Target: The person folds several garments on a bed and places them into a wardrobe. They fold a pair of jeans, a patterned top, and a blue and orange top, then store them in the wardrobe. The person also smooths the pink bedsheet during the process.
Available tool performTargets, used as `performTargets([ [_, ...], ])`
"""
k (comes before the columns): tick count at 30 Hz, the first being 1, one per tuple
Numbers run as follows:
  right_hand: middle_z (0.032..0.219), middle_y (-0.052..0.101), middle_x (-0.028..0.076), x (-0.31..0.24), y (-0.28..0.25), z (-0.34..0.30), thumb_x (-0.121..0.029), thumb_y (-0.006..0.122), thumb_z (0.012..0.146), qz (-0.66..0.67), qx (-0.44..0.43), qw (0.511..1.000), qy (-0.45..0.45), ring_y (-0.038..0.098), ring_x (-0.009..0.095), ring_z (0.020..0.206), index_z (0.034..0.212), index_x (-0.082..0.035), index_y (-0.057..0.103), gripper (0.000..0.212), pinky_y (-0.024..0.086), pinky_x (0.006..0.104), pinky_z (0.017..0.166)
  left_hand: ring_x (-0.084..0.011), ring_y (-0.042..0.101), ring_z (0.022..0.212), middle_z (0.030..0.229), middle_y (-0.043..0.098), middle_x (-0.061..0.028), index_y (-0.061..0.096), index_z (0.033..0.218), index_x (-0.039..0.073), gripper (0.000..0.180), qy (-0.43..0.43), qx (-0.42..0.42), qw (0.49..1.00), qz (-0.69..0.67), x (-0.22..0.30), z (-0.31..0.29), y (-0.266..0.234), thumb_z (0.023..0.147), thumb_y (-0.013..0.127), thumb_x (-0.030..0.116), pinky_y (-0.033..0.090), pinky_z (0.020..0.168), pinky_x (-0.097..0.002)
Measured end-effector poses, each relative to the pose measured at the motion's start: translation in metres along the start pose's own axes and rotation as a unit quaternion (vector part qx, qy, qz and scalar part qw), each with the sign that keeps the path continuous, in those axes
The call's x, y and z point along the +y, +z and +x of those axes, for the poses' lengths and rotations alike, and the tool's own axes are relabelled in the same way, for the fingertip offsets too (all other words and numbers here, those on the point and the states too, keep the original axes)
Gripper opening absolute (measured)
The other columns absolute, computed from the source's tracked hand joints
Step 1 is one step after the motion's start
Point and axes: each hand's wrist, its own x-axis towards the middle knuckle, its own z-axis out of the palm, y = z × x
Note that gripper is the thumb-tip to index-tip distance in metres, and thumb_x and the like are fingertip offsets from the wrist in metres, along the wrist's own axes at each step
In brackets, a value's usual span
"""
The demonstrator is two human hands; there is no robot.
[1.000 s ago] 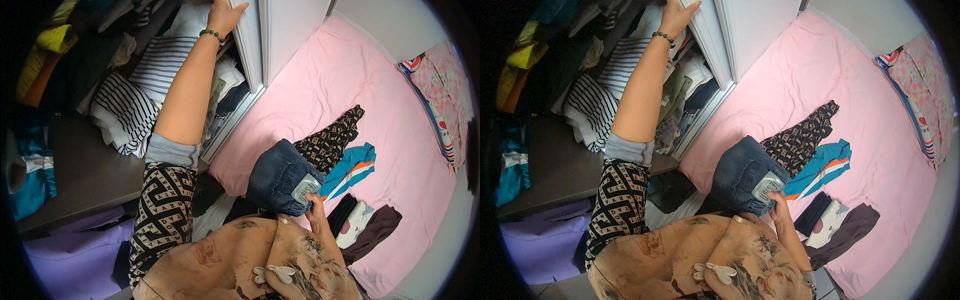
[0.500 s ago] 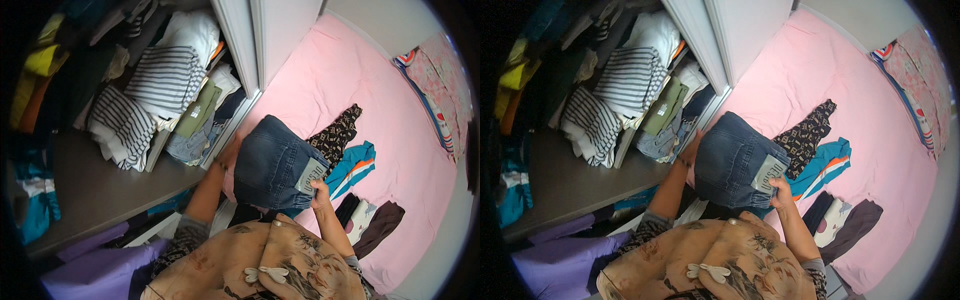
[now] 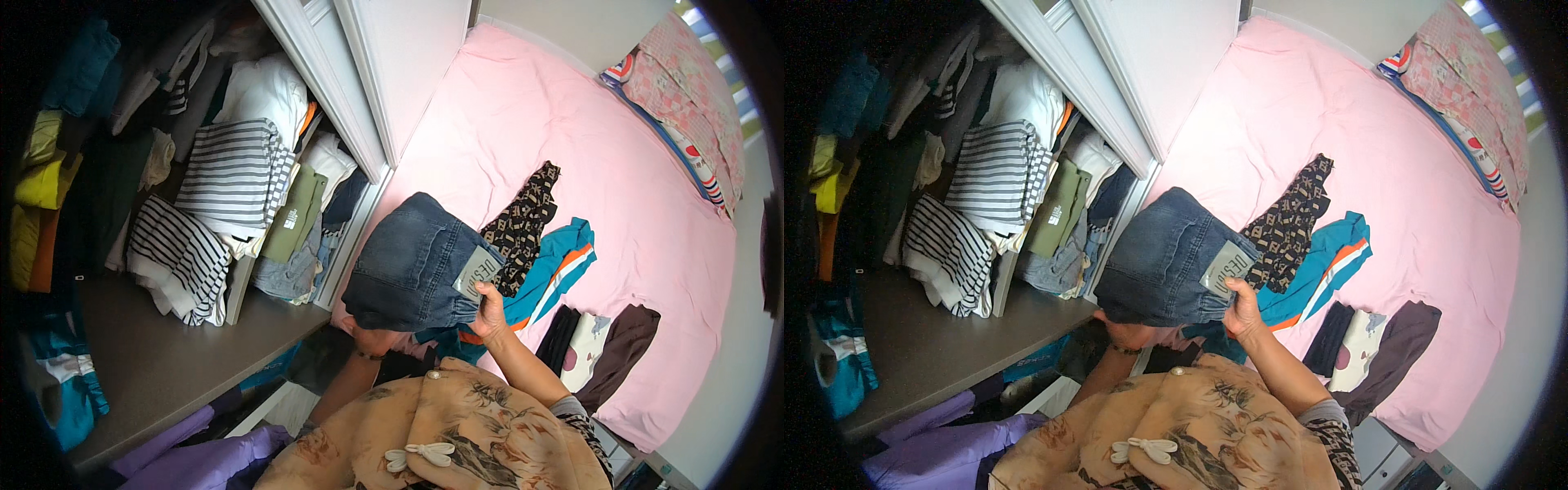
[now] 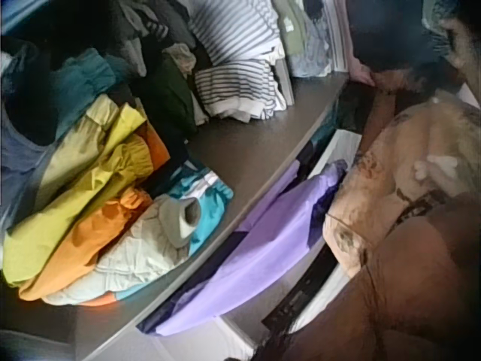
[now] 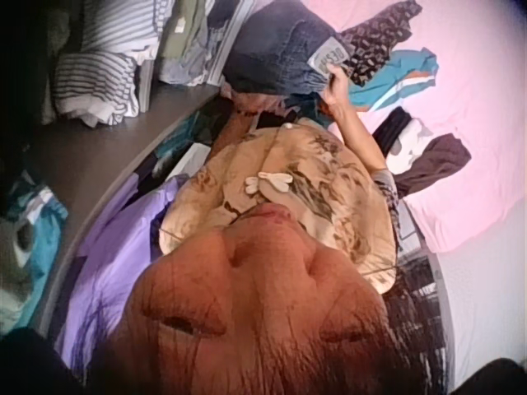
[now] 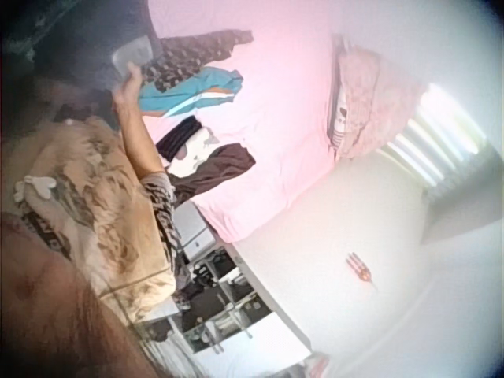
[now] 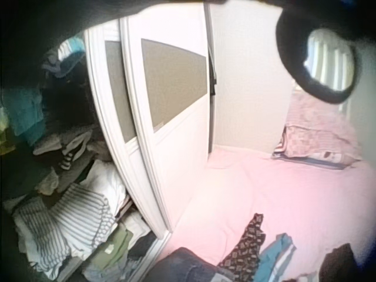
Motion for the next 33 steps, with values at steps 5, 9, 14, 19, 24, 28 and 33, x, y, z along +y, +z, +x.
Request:
performTargets([
  [5,0.116,0.065,0.012,-0.001,0.002,-0.005,-0.01,0.063,0.079,-0.028,0.0,0.999,-0.024,0.062,0.027,0.107,0.119,-0.002,0.058,0.041,0.048,0.0457,0.097,-0.0285,0.03,0.139,0.154,0.029,-0.0053,0.03,0.149,0.013,0.078,-0.014,0.049,0.993,0.105,-0.008,0.008,0.025,0.086,0.068,0.041,0.023,0.115,-0.0504],
  [9,0.113,0.064,0.011,0.004,-0.006,-0.017,-0.007,0.064,0.078,-0.117,-0.055,0.991,-0.035,0.061,0.026,0.107,0.12,0.0,0.056,0.043,0.046,0.0432,0.099,-0.0298,0.042,0.131,0.145,0.043,-0.009,0.041,0.141,0.007,0.061,-0.062,0.241,0.962,0.115,-0.012,0.018,0.026,0.088,0.065,0.022,0.032,0.111,-0.0494],
  [14,0.106,0.067,0.011,-0.018,-0.021,-0.029,-0.003,0.067,0.078,-0.232,-0.051,0.966,0.098,0.063,0.021,0.101,0.118,0.003,0.059,0.041,0.05,0.0307,0.087,-0.0313,0.052,0.12,0.134,0.054,-0.0111,0.048,0.134,0.004,0.051,-0.037,0.161,0.954,0.249,0.035,0.028,0.011,0.084,0.056,0.006,0.039,0.106,-0.0482],
  [19,0.118,0.064,0.009,-0.057,-0.003,-0.015,-0.017,0.056,0.094,-0.556,0.014,0.831,0.021,0.061,0.018,0.106,0.13,-0.001,0.054,0.039,0.048,0.034,0.091,-0.0246,0.05,0.125,0.136,0.052,-0.0087,0.05,0.133,0.006,0.056,-0.094,0.115,0.958,0.245,0.059,0.033,0.036,0.08,0.058,-0.007,0.039,0.106,-0.0403],
  [24,0.124,0.06,0.011,-0.043,0.02,0.008,-0.036,0.051,0.098,-0.374,0.007,0.926,-0.056,0.055,0.021,0.116,0.135,-0.002,0.048,0.051,0.046,0.0372,0.098,-0.0242,0.049,0.125,0.136,0.053,-0.0088,0.045,0.138,0.005,0.065,-0.154,0.069,0.959,0.226,0.04,0.041,0.076,0.076,0.06,-0.007,0.036,0.108,-0.0397],
  [28,0.128,0.058,0.015,-0.005,0.02,0.019,-0.032,0.05,0.098,-0.169,0.014,0.979,0.115,0.058,0.028,0.113,0.133,0.0,0.049,0.048,0.047,0.041,0.098,-0.0244,0.049,0.126,0.136,0.053,-0.0086,0.043,0.14,0.004,0.068,-0.144,0.033,0.967,0.207,0.026,0.048,0.08,0.075,0.062,-0.005,0.036,0.109,-0.0414],
  [33,0.125,0.059,0.017,-0.007,0.021,0.035,-0.041,0.055,0.093,-0.172,0.046,0.981,0.084,0.06,0.03,0.108,0.132,-0.003,0.051,0.054,0.05,0.0425,0.093,-0.0306,0.053,0.121,0.133,0.055,-0.0134,0.048,0.134,0.003,0.061,-0.188,0.166,0.961,0.12,0.028,0.046,0.065,0.075,0.061,0.0,0.042,0.103,-0.0464],
])
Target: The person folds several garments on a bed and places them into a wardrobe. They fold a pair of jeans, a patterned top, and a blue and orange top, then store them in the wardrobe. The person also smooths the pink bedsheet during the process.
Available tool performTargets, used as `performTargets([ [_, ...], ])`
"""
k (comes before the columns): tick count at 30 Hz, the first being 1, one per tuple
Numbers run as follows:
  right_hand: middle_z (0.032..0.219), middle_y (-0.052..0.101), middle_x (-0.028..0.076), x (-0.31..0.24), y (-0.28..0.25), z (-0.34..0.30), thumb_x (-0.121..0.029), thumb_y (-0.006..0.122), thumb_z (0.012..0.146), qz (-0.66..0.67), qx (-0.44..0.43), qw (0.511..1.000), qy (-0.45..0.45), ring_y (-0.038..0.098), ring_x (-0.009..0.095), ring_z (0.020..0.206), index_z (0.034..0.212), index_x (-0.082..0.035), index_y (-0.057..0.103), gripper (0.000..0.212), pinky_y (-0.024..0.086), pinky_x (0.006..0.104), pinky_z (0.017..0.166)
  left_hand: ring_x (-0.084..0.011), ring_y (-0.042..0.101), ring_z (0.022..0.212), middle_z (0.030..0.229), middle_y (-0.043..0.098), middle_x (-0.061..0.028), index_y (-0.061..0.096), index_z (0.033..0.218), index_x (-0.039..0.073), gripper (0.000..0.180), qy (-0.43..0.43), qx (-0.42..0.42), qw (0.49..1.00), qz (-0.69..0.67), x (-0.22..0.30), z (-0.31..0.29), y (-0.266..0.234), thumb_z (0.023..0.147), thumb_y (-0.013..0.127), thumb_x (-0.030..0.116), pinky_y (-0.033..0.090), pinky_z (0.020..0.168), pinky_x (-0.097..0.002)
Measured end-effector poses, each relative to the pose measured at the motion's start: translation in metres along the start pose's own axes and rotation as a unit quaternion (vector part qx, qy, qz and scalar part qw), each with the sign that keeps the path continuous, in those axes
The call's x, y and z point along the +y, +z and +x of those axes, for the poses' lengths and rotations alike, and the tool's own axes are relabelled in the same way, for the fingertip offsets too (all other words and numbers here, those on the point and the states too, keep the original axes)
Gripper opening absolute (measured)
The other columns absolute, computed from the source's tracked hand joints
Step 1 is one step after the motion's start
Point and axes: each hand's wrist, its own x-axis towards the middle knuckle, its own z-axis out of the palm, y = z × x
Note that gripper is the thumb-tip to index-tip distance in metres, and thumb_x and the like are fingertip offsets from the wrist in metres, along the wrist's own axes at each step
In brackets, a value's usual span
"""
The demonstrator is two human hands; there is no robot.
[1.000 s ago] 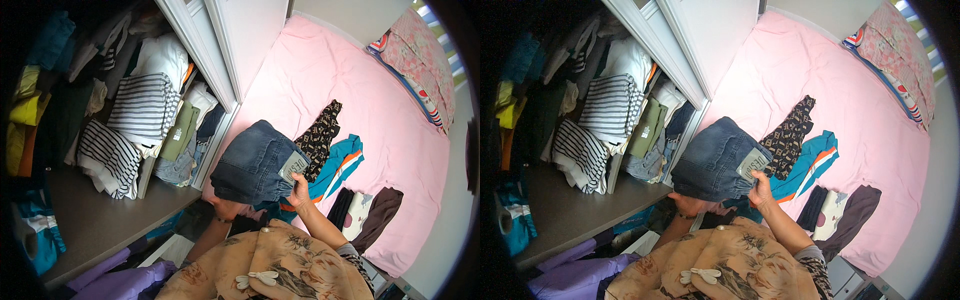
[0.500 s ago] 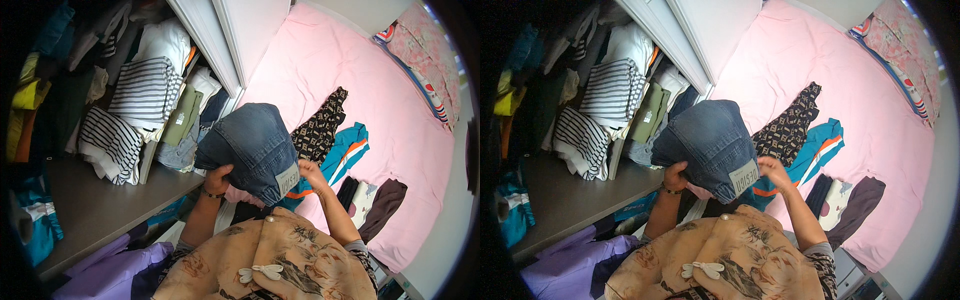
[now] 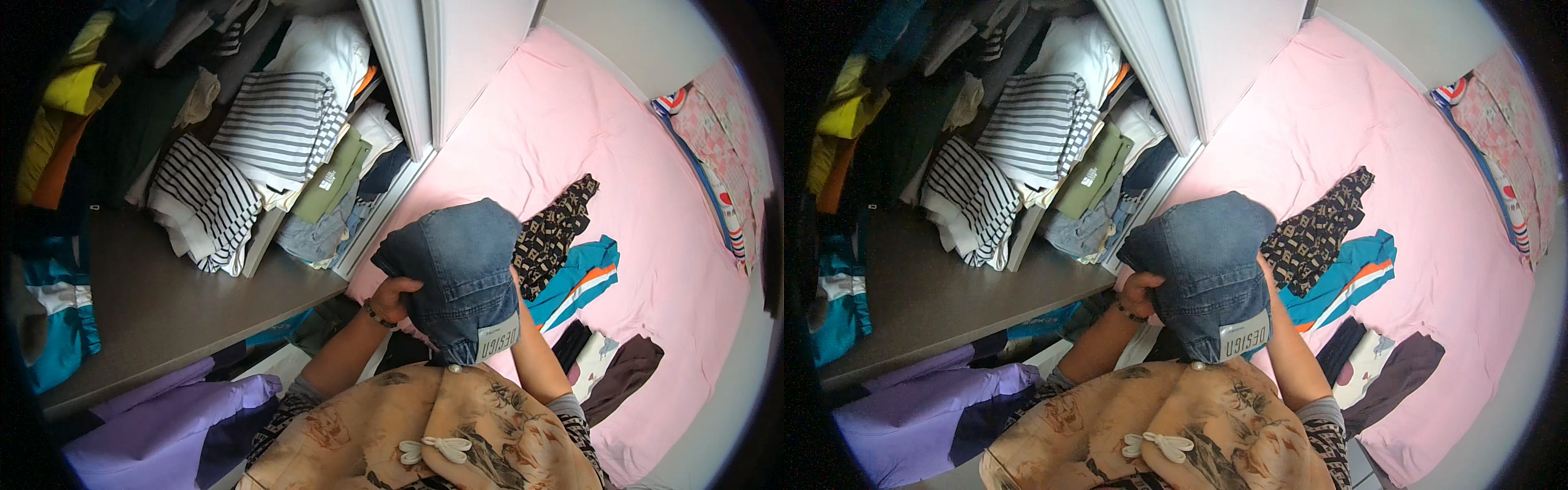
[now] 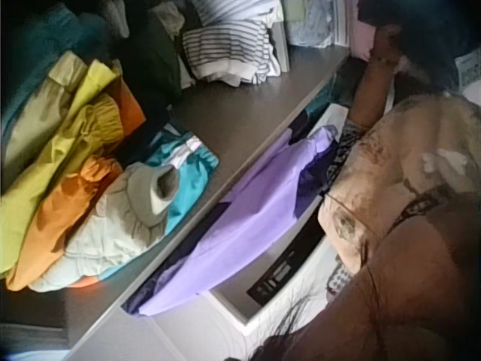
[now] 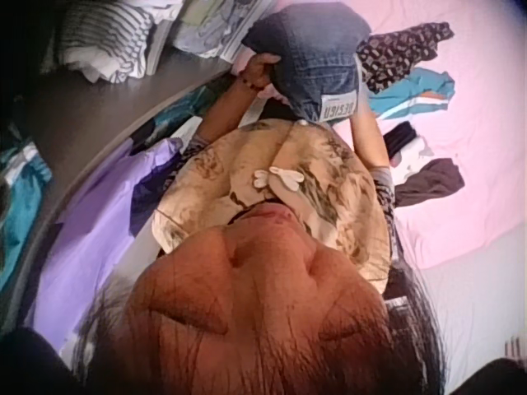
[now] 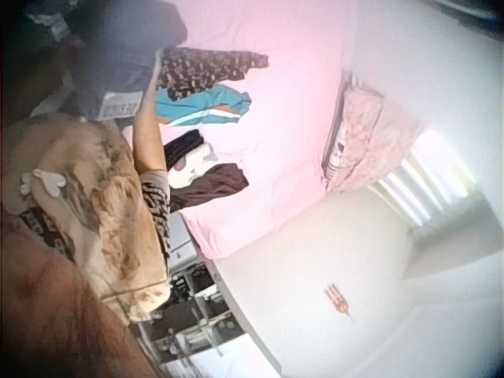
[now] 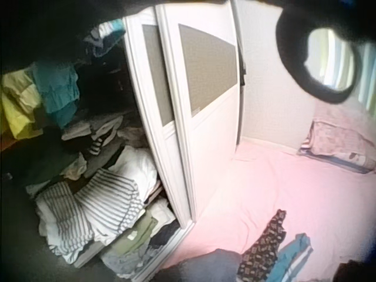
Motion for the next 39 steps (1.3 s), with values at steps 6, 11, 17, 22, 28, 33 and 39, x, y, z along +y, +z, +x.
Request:
performTargets([
  [6,0.116,0.062,0.014,-0.042,-0.016,0.011,-0.04,0.057,0.094,-0.225,0.032,0.97,-0.086,0.061,0.024,0.103,0.13,0.002,0.05,0.055,0.05,0.0356,0.088,-0.0283,0.062,0.107,0.121,0.063,-0.0119,0.058,0.125,0.004,0.047,-0.009,0.093,0.992,0.085,0.021,-0.009,-0.013,0.079,0.063,0.004,0.047,0.097,-0.0446],
  [11,0.129,0.057,0.014,-0.042,0.0,0.006,-0.043,0.049,0.098,-0.499,0.045,0.851,-0.155,0.058,0.022,0.111,0.14,-0.003,0.043,0.058,0.046,0.0352,0.094,-0.0271,0.062,0.107,0.119,0.064,-0.0112,0.059,0.125,0.005,0.046,-0.015,0.105,0.986,0.126,0.028,-0.015,0.003,0.079,0.066,0.005,0.048,0.096,-0.0426],
  [17,0.135,0.053,0.018,0.008,0.03,0.009,-0.049,0.041,0.099,-0.168,-0.009,0.984,0.064,0.056,0.03,0.117,0.14,0.002,0.042,0.065,0.042,0.0405,0.104,-0.0184,0.053,0.117,0.129,0.057,-0.0071,0.051,0.132,0.001,0.059,-0.038,-0.008,0.983,0.181,0.012,-0.01,0.044,0.077,0.071,0.007,0.042,0.101,-0.0354],
  [22,0.129,0.057,0.021,0.044,0.014,0.017,-0.043,0.044,0.098,0.12,-0.162,0.963,0.179,0.06,0.033,0.112,0.134,0.004,0.049,0.059,0.047,0.0443,0.1,-0.0188,0.054,0.115,0.128,0.057,-0.0085,0.05,0.132,-0.001,0.06,0.013,0.007,0.965,0.264,0.02,-0.012,0.047,0.077,0.073,0.007,0.042,0.1,-0.0348],
  [28,0.123,0.061,0.02,0.037,0.015,0.017,-0.046,0.043,0.098,0.082,-0.135,0.971,0.178,0.064,0.031,0.104,0.13,0.004,0.052,0.06,0.051,0.0445,0.094,-0.0196,0.055,0.113,0.124,0.057,-0.0094,0.048,0.132,-0.001,0.062,0.183,0.163,0.875,0.418,0.02,-0.005,0.02,0.079,0.077,0.014,0.043,0.099,-0.0343],
  [33,0.116,0.064,0.018,0.056,0.018,0.027,-0.036,0.045,0.1,0.044,-0.046,0.985,0.158,0.064,0.029,0.099,0.125,0.006,0.055,0.049,0.053,0.0396,0.09,-0.0246,0.054,0.117,0.128,0.057,-0.0096,0.046,0.137,0.005,0.061,-0.004,0.151,0.976,0.157,0.016,-0.001,-0.018,0.086,0.072,0.027,0.043,0.101,-0.0405],
  [39,0.113,0.062,0.014,0.036,0.006,0.053,-0.03,0.044,0.102,-0.529,-0.168,0.806,-0.205,0.058,0.028,0.106,0.122,0.003,0.055,0.04,0.043,0.0328,0.095,-0.0271,0.056,0.117,0.131,0.058,-0.0116,0.051,0.133,0.006,0.05,-0.08,0.097,0.989,-0.075,-0.019,-0.012,-0.056,0.091,0.065,0.029,0.045,0.1,-0.0434],
])
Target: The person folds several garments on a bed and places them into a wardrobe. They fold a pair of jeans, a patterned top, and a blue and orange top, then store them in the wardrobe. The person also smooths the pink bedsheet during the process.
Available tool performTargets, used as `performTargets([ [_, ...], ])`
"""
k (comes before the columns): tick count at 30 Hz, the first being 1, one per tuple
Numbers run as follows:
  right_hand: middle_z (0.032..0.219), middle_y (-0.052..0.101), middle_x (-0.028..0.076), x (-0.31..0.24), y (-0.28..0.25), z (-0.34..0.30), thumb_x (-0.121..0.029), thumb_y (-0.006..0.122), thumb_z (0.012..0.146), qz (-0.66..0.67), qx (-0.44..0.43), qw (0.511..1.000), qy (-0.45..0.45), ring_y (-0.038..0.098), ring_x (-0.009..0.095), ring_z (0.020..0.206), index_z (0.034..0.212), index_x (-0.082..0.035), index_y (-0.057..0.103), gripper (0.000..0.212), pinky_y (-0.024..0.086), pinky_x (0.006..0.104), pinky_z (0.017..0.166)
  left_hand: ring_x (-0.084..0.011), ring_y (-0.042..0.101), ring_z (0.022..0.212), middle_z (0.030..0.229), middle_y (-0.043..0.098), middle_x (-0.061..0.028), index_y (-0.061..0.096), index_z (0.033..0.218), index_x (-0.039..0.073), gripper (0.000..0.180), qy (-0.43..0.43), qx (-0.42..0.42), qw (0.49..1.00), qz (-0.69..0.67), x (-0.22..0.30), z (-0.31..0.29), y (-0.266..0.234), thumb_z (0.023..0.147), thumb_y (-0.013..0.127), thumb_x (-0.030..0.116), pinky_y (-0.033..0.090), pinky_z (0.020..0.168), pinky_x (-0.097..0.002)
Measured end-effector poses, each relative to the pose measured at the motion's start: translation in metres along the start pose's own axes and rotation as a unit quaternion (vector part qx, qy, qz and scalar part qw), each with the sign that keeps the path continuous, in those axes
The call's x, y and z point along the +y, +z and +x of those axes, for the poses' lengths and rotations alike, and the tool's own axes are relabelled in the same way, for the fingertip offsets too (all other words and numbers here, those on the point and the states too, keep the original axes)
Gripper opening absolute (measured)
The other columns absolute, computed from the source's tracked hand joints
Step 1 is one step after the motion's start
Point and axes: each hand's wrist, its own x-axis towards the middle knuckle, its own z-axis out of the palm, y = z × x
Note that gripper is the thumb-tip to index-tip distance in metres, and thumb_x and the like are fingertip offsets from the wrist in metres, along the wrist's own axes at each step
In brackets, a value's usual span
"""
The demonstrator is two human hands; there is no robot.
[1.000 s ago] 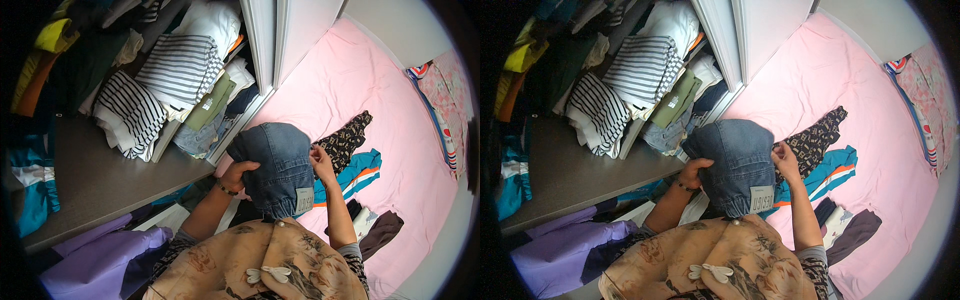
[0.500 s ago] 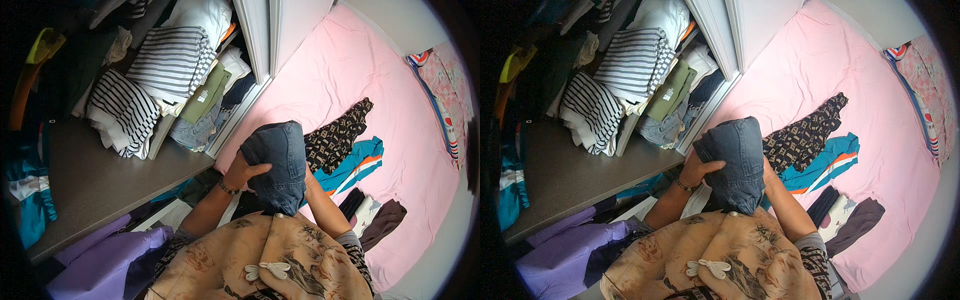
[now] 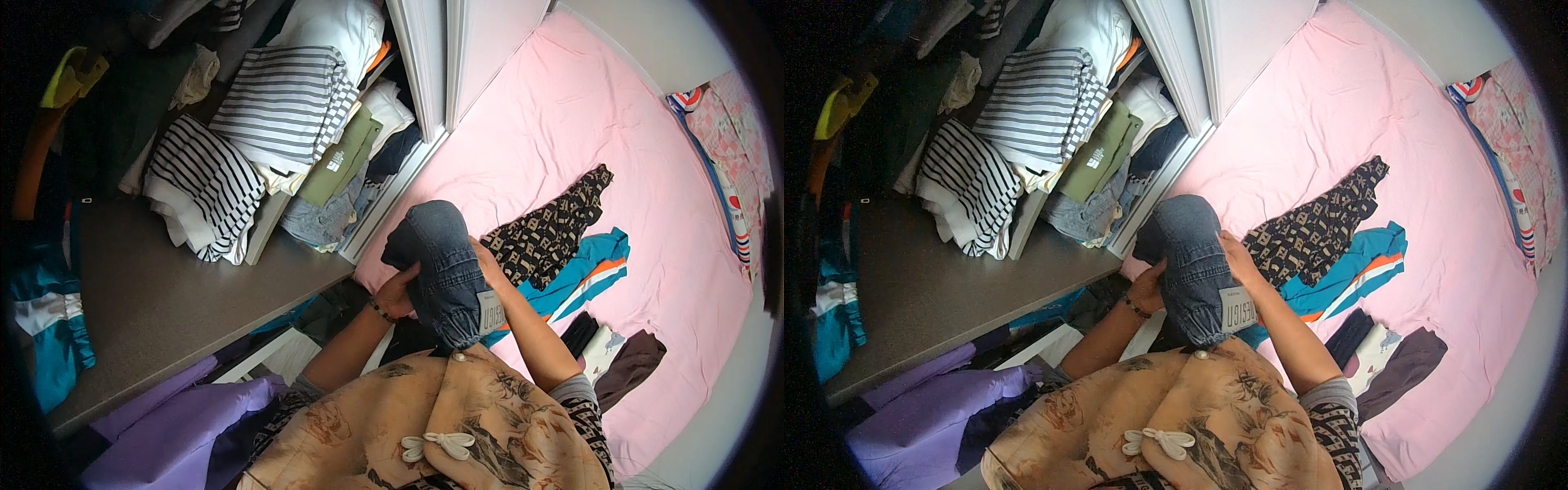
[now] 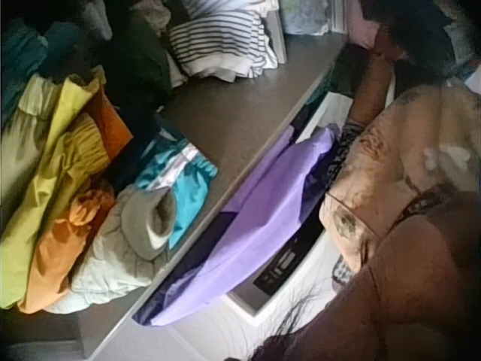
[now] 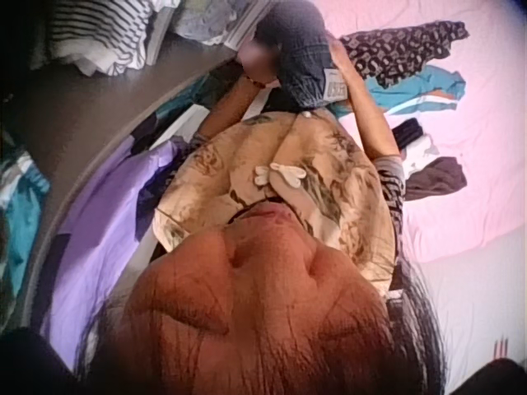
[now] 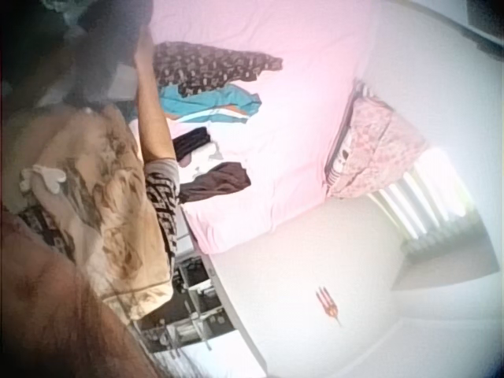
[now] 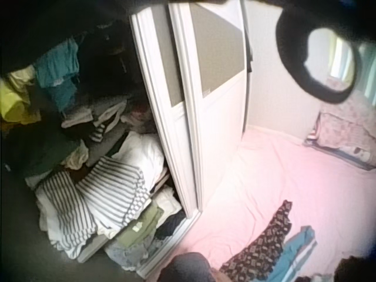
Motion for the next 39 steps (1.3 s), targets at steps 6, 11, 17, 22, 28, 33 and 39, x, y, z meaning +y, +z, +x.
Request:
performTargets([
  [6,0.107,0.063,0.01,-0.03,-0.01,0.02,-0.031,0.047,0.101,0.015,0.053,0.999,0.002,0.059,0.017,0.094,0.124,0.0,0.053,0.039,0.047,0.0294,0.081,-0.0269,0.058,0.113,0.124,0.062,-0.0116,0.058,0.123,0.001,0.039,0.121,0.016,0.99,0.064,0.054,0.023,0.013,0.087,0.063,0.016,0.046,0.098,-0.0423],
  [11,0.102,0.065,0.004,-0.03,-0.029,-0.002,-0.034,0.046,0.102,0.029,0.086,0.989,0.119,0.059,0.013,0.094,0.116,-0.002,0.061,0.038,0.046,0.0259,0.081,-0.0234,0.061,0.105,0.119,0.064,-0.0084,0.059,0.122,0.0,0.041,0.33,0.161,0.904,0.221,0.16,0.057,0.071,0.084,0.071,0.009,0.05,0.091,-0.0357],
  [17,0.1,0.068,0.002,0.014,-0.024,-0.053,-0.032,0.05,0.1,0.157,0.156,0.937,0.27,0.061,0.009,0.085,0.109,-0.004,0.063,0.032,0.047,0.0226,0.074,-0.0248,0.061,0.104,0.122,0.061,-0.011,0.06,0.122,0.001,0.044,0.373,0.221,0.839,0.328,0.223,0.105,0.094,0.082,0.074,0.014,0.051,0.087,-0.0388],
  [22,0.099,0.069,0.004,0.032,-0.022,-0.075,-0.026,0.051,0.1,0.213,0.156,0.916,0.301,0.063,0.01,0.081,0.111,-0.003,0.062,0.028,0.048,0.0226,0.072,-0.0263,0.056,0.113,0.131,0.056,-0.011,0.056,0.128,0.0,0.051,0.336,0.339,0.745,0.466,0.263,0.133,0.07,0.084,0.073,0.02,0.049,0.094,-0.0443],
  [28,0.094,0.069,0.005,0.037,-0.03,-0.07,-0.023,0.051,0.101,0.22,0.167,0.908,0.315,0.064,0.01,0.078,0.109,-0.002,0.061,0.025,0.049,0.0221,0.07,-0.0274,0.057,0.113,0.131,0.056,-0.0117,0.057,0.128,0.001,0.051,0.435,0.452,0.465,0.625,0.346,0.161,0.04,0.085,0.07,0.023,0.049,0.093,-0.0442],
  [33,0.093,0.069,0.007,0.047,-0.034,-0.066,-0.023,0.051,0.1,0.242,0.171,0.901,0.318,0.064,0.012,0.077,0.109,-0.001,0.061,0.025,0.05,0.0232,0.07,-0.0284,0.057,0.112,0.131,0.057,-0.0124,0.057,0.128,0.002,0.05,0.359,0.48,0.403,0.692,0.398,0.205,0.016,0.086,0.068,0.025,0.049,0.093,-0.0441],
  [39,0.092,0.069,0.006,0.063,-0.033,-0.071,-0.021,0.05,0.101,0.21,0.185,0.888,0.365,0.064,0.013,0.077,0.108,-0.001,0.061,0.024,0.05,0.0244,0.071,-0.0295,0.058,0.112,0.13,0.057,-0.0131,0.057,0.128,0.002,0.05,0.325,0.476,0.374,0.727,0.42,0.237,0.001,0.086,0.066,0.028,0.05,0.092,-0.044],
])
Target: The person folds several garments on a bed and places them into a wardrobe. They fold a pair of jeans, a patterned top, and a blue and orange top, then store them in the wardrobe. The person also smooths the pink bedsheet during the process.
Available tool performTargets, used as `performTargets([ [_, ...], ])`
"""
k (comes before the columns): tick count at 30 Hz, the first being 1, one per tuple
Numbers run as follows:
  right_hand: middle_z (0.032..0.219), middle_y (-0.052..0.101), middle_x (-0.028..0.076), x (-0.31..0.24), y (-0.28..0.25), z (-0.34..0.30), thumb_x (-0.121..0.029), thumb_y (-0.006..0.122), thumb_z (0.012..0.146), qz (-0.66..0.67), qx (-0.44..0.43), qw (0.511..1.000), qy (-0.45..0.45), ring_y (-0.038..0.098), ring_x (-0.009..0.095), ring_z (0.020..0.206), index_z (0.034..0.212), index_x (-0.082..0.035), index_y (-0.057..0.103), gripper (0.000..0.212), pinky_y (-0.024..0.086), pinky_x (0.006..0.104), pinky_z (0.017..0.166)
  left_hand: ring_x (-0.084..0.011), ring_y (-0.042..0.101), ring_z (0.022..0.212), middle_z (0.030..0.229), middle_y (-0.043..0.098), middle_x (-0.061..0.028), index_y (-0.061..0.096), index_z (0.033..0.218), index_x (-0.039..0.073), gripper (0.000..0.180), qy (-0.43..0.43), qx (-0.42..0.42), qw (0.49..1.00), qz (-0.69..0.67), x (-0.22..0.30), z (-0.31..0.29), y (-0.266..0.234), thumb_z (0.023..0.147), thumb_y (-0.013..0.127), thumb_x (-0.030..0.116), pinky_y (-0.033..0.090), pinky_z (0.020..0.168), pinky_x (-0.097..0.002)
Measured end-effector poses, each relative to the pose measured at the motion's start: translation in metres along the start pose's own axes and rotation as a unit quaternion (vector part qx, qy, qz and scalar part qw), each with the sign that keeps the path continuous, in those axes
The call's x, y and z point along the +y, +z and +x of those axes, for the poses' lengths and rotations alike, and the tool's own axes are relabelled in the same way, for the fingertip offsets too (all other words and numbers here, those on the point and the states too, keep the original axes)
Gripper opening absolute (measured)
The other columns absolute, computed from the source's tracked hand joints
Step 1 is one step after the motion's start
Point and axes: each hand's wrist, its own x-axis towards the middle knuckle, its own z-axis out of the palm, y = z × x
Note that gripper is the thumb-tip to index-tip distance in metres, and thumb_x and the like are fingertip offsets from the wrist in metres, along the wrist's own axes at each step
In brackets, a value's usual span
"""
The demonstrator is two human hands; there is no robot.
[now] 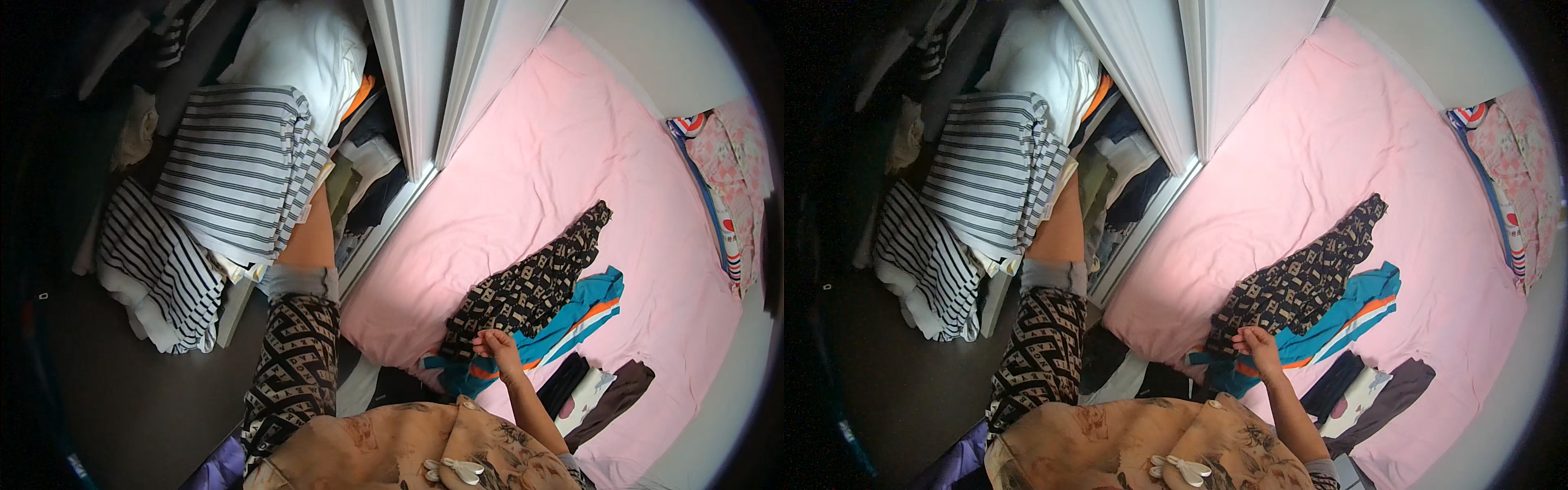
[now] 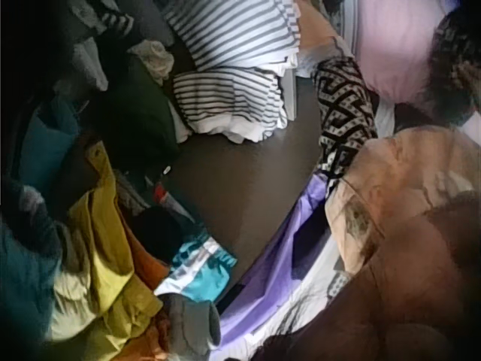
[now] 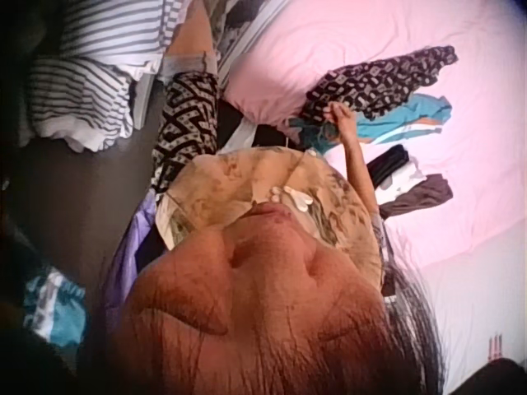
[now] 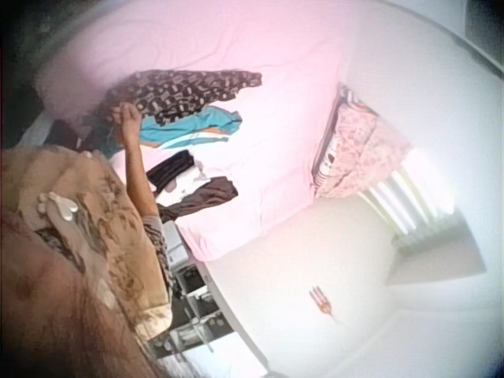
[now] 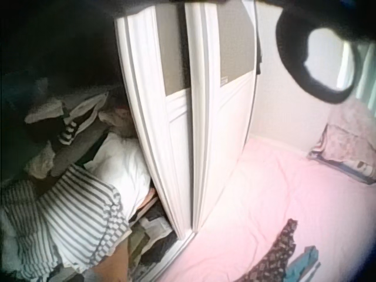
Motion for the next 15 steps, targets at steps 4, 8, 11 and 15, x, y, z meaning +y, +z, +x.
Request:
performTargets([
  [4,0.092,0.069,0.006,0.008,0.0,0.004,-0.019,0.05,0.1,0.009,-0.003,1.0,0.008,0.064,0.013,0.076,0.107,-0.001,0.062,0.023,0.051,0.0254,0.072,-0.0303,0.058,0.112,0.13,0.057,-0.0136,0.057,0.128,0.003,0.049,0.011,-0.002,1.0,0.006,0.002,-0.006,0.004,0.087,0.064,0.03,0.05,0.092,-0.0439],
  [8,0.092,0.069,0.007,0.01,-0.003,0.005,-0.018,0.05,0.1,0.025,-0.005,1.0,-0.001,0.064,0.013,0.076,0.107,-0.001,0.062,0.022,0.052,0.0255,0.072,-0.031,0.059,0.111,0.13,0.058,-0.0141,0.057,0.127,0.004,0.049,0.014,-0.005,1.0,0.009,0.005,-0.015,0.012,0.088,0.063,0.032,0.05,0.091,-0.0438],
  [11,0.092,0.069,0.007,0.01,-0.01,0.003,-0.018,0.05,0.1,0.026,0.005,1.0,0.005,0.063,0.013,0.076,0.107,-0.001,0.062,0.022,0.051,0.0249,0.072,-0.0316,0.059,0.111,0.13,0.058,-0.0144,0.057,0.127,0.004,0.049,0.022,-0.009,0.999,0.023,0.008,-0.01,0.019,0.088,0.062,0.034,0.05,0.091,-0.0438],
  [15,0.092,0.068,0.005,0.013,-0.021,-0.001,-0.02,0.051,0.1,-0.005,0.033,0.999,0.009,0.063,0.012,0.077,0.107,-0.002,0.062,0.022,0.05,0.0234,0.073,-0.0324,0.059,0.111,0.13,0.058,-0.0149,0.057,0.127,0.005,0.05,0.029,-0.014,0.999,0.039,0.015,-0.003,0.026,0.089,0.06,0.035,0.05,0.091,-0.0437],
])
